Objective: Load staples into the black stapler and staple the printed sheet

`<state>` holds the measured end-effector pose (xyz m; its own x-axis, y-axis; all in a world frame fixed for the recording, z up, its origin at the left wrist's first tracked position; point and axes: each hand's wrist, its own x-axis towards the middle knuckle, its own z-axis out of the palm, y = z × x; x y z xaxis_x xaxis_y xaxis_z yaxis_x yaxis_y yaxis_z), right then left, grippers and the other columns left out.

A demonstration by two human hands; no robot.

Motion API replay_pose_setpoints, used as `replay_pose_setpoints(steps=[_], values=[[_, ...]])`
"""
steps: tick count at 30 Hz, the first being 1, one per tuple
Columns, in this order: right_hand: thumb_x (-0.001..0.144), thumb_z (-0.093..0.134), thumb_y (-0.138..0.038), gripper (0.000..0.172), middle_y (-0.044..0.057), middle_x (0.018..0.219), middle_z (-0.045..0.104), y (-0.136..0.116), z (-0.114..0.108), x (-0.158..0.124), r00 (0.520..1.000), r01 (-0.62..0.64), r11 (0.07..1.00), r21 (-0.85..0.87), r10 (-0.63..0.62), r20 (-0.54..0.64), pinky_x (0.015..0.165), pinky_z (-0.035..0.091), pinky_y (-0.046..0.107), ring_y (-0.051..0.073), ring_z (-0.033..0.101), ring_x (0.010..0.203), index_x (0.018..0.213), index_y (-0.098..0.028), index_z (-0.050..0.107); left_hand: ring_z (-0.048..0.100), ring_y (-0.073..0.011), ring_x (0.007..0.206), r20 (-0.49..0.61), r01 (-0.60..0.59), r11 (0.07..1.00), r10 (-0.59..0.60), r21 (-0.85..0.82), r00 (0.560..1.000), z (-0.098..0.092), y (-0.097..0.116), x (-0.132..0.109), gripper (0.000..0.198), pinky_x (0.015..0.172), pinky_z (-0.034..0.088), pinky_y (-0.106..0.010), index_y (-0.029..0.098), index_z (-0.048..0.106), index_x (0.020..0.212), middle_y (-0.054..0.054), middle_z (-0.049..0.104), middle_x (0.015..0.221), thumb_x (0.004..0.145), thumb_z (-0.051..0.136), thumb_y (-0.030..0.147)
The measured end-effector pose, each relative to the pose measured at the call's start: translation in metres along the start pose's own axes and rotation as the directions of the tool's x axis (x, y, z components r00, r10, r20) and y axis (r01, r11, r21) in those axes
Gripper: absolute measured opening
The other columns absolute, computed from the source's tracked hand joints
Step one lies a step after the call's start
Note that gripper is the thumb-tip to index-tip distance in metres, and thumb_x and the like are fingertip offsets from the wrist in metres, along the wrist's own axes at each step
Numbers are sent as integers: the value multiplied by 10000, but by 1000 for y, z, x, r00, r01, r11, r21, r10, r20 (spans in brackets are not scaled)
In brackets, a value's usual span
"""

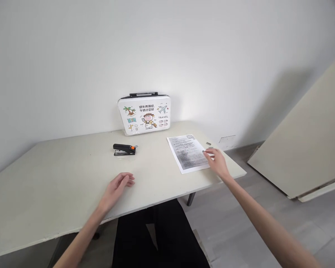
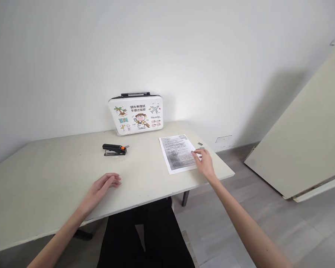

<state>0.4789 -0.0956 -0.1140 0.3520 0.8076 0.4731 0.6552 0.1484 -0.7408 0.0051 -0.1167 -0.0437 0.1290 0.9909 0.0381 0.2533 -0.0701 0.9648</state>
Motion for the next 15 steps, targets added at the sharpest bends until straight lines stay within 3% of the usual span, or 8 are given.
replay_pose_setpoints(steps=[3,5,9,15], values=[[926,576,-592,445,201,1131,672,37,-20,9,994,-82,995,-57,78,-80,940,534,468,332,597,1172,995,-179,724,697,-274,886,-21,-11,992,14,123,1000,-26,-8,-6,473,903,544,-395,222,763,950,-80,752,938,771,776,659],[901,608,-543,392,195,1065,670,52,-25,11,987,-130,988,-86,121,-106,989,496,478,328,605,1126,948,-170,723,687,-267,885,-91,-18,998,24,68,996,-32,-13,-9,475,884,553,-393,217,757,953,-79,741,927,773,773,657],[883,604,-450,338,198,1031,666,68,-21,13,974,-190,975,-114,172,-147,1017,463,458,327,595,1127,960,-143,724,642,-221,824,-249,-73,988,38,-135,968,-27,-17,-11,432,800,556,-359,194,727,959,-58,691,880,802,764,595],[876,563,-382,331,210,1069,674,78,-20,14,960,-220,969,-109,195,-201,1017,473,448,321,620,1097,1006,-127,730,604,-189,776,-296,-95,983,45,-158,954,-23,-19,-9,403,763,528,-334,185,709,986,-34,656,864,821,739,551]])
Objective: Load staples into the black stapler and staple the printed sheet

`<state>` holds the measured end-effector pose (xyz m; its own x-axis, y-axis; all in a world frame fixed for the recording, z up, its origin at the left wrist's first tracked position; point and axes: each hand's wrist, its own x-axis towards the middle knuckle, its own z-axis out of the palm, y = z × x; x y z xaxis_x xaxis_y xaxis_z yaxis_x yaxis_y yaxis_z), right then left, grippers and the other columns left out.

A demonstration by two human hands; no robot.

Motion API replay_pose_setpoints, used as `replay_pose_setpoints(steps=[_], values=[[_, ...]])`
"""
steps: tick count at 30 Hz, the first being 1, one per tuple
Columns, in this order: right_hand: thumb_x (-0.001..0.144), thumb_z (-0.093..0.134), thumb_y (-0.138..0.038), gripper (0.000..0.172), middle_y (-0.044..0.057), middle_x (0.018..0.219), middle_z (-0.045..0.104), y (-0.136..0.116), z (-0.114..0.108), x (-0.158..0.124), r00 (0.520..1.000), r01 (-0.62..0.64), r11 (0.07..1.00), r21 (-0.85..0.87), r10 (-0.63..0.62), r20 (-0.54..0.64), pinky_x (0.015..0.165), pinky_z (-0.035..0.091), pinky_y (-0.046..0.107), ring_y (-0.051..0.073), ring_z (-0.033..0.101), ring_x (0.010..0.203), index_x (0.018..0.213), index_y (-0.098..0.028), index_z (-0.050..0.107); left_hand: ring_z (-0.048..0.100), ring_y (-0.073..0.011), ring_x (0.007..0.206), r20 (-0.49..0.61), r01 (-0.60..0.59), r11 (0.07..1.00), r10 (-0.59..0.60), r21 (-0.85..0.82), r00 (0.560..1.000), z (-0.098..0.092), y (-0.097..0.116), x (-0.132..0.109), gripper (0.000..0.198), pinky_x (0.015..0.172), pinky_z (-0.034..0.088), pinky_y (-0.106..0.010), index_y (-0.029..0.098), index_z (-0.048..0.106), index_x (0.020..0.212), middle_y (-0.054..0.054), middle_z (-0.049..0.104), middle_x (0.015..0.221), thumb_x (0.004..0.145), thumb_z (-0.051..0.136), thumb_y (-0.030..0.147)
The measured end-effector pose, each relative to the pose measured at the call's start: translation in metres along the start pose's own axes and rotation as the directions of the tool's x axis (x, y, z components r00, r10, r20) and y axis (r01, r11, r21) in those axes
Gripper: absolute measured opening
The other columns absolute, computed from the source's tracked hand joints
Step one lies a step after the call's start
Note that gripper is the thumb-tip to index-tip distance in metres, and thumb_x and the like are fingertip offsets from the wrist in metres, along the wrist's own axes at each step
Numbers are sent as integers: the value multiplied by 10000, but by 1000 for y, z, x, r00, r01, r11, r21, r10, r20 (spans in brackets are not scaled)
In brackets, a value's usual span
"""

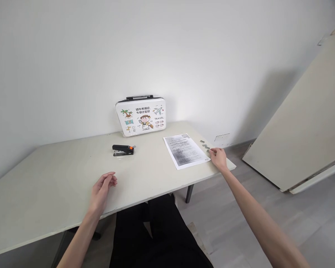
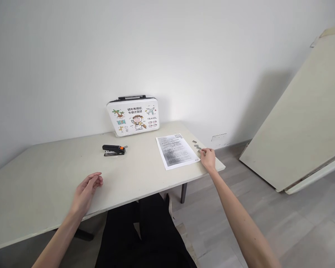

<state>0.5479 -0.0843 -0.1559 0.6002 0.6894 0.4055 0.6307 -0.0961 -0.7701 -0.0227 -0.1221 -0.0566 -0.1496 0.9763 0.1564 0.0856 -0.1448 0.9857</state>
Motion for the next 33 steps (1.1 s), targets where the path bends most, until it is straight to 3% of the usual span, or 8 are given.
replay_pose_setpoints(steps=[11,20,33], values=[[835,513,-326,363,187,1101,742,0,-5,-8,994,-54,994,98,63,-92,942,533,435,279,695,964,1072,-144,720,600,-185,778,-9,3,1000,-3,18,1000,-3,-6,1,401,770,516,-319,188,705,1007,-26,646,870,838,716,552],[807,548,-353,301,147,1006,791,-9,-11,-15,997,-71,986,152,76,-29,932,528,426,279,726,908,970,-179,733,590,-179,764,-5,-6,1000,6,23,1000,-3,-4,-1,379,755,505,-313,197,712,988,-22,652,844,843,730,546],[810,549,-360,274,121,964,806,-13,-16,-19,998,-59,989,135,55,32,901,519,410,269,728,850,916,-198,742,594,-216,770,24,-14,988,10,155,1000,4,8,-7,354,770,511,-350,210,718,980,-41,672,827,853,695,540]])
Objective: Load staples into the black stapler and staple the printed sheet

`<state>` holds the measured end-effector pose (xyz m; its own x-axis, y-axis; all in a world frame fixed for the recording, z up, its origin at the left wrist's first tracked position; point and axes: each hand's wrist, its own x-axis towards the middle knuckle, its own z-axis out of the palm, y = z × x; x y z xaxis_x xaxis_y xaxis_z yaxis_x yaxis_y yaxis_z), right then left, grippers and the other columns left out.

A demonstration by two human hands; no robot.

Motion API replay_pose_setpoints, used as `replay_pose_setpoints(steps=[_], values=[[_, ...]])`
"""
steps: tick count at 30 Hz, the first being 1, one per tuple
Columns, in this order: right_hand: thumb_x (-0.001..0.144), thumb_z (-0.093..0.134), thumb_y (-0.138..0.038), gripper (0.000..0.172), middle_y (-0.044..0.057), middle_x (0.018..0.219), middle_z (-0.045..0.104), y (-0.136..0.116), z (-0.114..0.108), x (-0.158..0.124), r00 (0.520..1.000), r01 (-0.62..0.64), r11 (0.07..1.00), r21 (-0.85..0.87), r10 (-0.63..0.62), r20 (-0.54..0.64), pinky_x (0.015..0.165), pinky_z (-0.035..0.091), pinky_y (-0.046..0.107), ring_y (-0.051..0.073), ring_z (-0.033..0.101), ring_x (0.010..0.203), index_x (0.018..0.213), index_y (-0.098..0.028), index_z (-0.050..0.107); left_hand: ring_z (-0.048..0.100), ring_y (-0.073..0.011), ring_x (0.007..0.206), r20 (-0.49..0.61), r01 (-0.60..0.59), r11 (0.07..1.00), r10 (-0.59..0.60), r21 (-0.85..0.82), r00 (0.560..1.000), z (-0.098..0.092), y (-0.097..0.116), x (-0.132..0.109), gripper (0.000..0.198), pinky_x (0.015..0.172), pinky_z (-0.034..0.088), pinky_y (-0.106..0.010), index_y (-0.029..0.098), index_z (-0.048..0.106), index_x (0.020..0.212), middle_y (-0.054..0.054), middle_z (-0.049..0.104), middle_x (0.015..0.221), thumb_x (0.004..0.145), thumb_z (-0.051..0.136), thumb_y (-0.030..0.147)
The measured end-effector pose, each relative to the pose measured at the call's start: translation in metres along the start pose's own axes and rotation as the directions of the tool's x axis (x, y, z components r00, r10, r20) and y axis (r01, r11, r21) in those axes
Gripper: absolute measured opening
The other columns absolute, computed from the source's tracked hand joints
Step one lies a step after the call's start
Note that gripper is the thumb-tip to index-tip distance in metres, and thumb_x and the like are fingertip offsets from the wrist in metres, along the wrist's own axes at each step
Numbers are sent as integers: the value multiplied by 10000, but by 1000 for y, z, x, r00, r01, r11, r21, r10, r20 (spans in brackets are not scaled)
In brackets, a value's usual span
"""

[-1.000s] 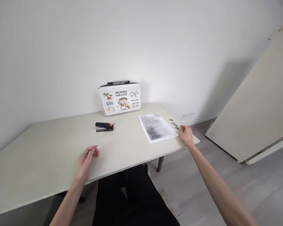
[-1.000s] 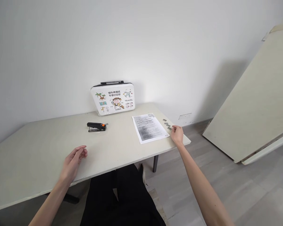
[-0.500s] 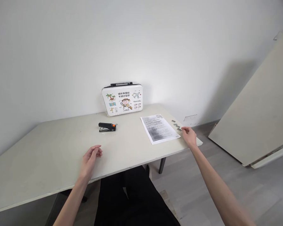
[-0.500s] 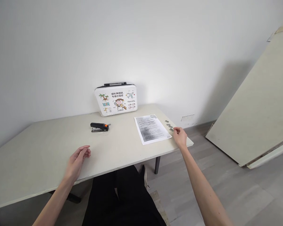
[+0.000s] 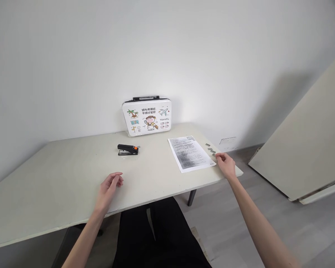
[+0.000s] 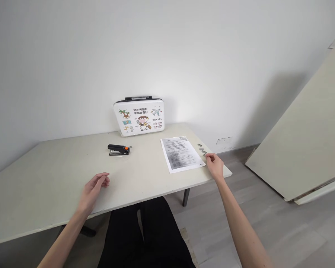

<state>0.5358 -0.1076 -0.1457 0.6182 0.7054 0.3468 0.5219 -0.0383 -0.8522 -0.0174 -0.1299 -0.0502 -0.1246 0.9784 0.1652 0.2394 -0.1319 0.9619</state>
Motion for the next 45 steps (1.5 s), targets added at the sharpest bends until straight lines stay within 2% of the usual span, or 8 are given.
replay_pose_setpoints(steps=[12,20,26,29,34,38,41,45], values=[[810,558,-368,270,102,958,811,-1,-1,-6,999,1,1000,17,-2,48,881,527,396,271,746,853,922,-212,748,611,-205,760,-21,-28,1000,29,6,999,-5,-14,0,404,765,527,-336,206,718,981,-42,676,837,862,682,590],[809,561,-407,298,118,985,816,-1,-4,-7,997,22,999,42,-25,79,872,530,390,272,761,860,917,-197,744,646,-200,771,-6,-76,991,77,114,997,-5,-24,2,415,763,559,-338,207,695,1012,-40,683,850,905,593,595],[794,552,-403,308,128,964,811,-7,-6,-10,995,39,998,50,-43,89,854,514,389,286,750,858,902,-189,744,695,-220,822,84,-170,942,152,289,985,-5,-28,1,422,788,575,-353,207,676,1047,-59,720,884,964,485,574],[779,564,-412,313,122,933,809,-10,-6,-11,992,50,998,44,-55,113,809,506,377,270,727,788,894,-189,751,707,-243,940,172,-250,879,195,406,966,2,-28,4,363,881,565,-387,228,696,1076,-73,750,1034,972,505,518],[784,568,-421,321,121,894,807,-10,-6,-12,988,74,997,27,-77,131,766,489,358,252,693,730,897,-187,757,602,-284,1232,299,-406,729,283,551,912,29,-36,41,273,1148,418,-472,246,693,1115,-84,692,1232,945,534,388],[809,549,-420,325,125,911,804,-7,-6,-12,986,103,995,-12,-100,130,753,491,358,247,690,717,915,-189,753,535,-327,1309,311,-418,632,280,652,908,47,-49,86,313,1180,362,-537,246,670,1192,-109,635,1339,950,541,398],[852,527,-428,335,128,951,798,-7,-4,-11,977,146,988,-54,-135,167,780,512,374,248,695,738,959,-193,740,510,-340,1338,290,-387,587,256,712,922,51,-58,112,379,1175,361,-541,239,638,1275,-126,598,1388,968,523,430],[909,549,-509,398,149,1182,756,-10,-1,-11,936,265,961,-82,-236,262,891,534,420,305,703,1019,1121,-215,714,488,-352,1373,259,-342,547,224,765,939,49,-65,129,452,1173,366,-533,218,601,1352,-144,544,1451,986,486,457]])
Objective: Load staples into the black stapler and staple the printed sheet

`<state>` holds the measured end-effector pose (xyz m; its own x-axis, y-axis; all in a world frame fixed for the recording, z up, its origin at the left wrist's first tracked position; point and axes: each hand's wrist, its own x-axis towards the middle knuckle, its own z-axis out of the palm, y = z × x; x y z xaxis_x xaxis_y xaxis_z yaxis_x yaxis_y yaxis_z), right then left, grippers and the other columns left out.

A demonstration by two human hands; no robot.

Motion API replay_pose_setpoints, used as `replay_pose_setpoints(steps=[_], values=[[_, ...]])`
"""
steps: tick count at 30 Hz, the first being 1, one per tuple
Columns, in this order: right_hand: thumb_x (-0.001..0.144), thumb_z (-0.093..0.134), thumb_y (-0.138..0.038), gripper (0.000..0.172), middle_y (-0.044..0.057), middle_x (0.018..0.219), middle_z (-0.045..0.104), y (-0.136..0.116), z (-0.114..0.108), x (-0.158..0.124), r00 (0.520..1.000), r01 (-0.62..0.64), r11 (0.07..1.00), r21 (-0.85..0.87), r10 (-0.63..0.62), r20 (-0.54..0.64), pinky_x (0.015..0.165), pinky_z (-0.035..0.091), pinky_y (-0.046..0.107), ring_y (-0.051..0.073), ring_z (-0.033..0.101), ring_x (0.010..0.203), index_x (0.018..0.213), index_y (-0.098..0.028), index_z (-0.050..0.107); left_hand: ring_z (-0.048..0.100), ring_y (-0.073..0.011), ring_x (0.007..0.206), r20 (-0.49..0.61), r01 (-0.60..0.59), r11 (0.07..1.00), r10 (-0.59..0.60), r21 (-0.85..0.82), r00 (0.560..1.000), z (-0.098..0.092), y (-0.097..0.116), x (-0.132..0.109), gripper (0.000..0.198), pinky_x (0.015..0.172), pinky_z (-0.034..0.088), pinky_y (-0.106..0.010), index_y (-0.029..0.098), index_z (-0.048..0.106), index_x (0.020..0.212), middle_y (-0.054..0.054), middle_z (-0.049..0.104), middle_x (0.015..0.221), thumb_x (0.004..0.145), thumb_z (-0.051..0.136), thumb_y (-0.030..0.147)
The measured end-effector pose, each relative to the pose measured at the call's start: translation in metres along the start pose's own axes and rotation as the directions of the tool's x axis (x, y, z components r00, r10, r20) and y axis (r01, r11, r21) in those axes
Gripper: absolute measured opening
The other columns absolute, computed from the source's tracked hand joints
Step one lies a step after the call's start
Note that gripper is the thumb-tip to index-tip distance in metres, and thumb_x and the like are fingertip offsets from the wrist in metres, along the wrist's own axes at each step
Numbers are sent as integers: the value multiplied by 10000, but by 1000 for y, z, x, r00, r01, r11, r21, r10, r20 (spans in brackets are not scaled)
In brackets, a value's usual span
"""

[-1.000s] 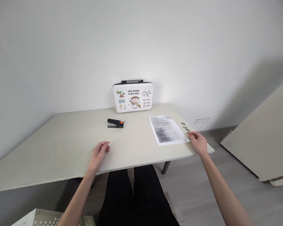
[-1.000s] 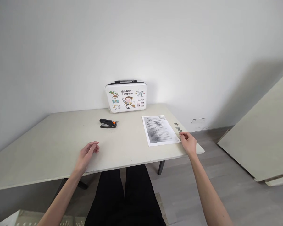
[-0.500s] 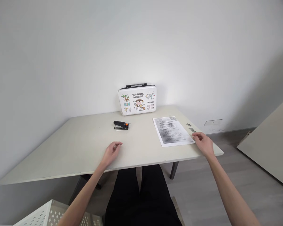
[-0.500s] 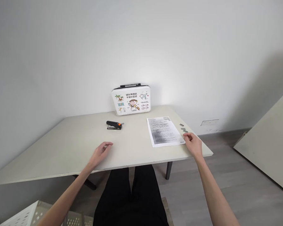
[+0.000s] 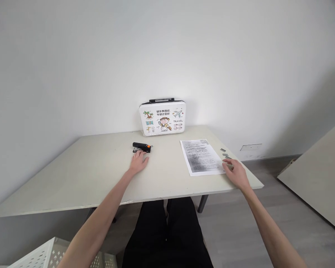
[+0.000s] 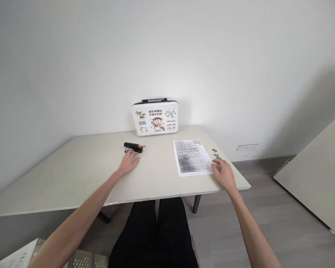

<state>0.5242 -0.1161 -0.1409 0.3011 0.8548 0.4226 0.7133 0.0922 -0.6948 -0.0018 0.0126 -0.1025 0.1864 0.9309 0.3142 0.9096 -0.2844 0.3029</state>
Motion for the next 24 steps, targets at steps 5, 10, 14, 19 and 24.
replay_pose_setpoints(steps=[5,10,14,19,24], values=[[1003,470,-601,507,110,1487,620,-5,3,-1,956,251,957,-146,-222,191,1117,457,514,340,534,1406,1348,-283,661,458,-332,1417,16,16,999,-16,44,1000,6,-4,2,475,1196,348,-492,226,569,1405,-123,527,1504,1013,432,458],[1043,396,-611,552,71,1595,529,-11,5,-5,920,297,925,-236,-211,331,1214,370,560,327,422,1523,1438,-306,632,440,-341,1439,16,55,997,-56,57,998,8,-3,0,515,1213,327,-495,188,544,1435,-151,494,1541,1011,420,453],[1048,391,-614,546,49,1614,506,-20,7,-11,897,332,914,-235,-228,380,1254,328,548,307,421,1528,1428,-322,652,444,-339,1442,26,60,997,-62,43,998,5,-1,0,514,1219,320,-494,194,549,1432,-143,503,1550,1005,428,454],[1035,451,-604,484,31,1582,546,-43,14,-28,887,345,926,-151,-269,376,1259,311,570,308,469,1494,1376,-361,693,421,-355,1476,29,70,998,-70,1,997,2,-1,1,516,1229,303,-527,197,558,1426,-140,505,1578,998,449,464],[1032,501,-558,421,16,1566,562,-85,33,-51,834,402,916,4,-368,410,1264,270,615,317,484,1479,1378,-406,686,529,-318,1415,41,66,996,-63,-67,997,-6,-3,-9,560,1166,413,-463,166,544,1445,-163,592,1501,1047,357,513]])
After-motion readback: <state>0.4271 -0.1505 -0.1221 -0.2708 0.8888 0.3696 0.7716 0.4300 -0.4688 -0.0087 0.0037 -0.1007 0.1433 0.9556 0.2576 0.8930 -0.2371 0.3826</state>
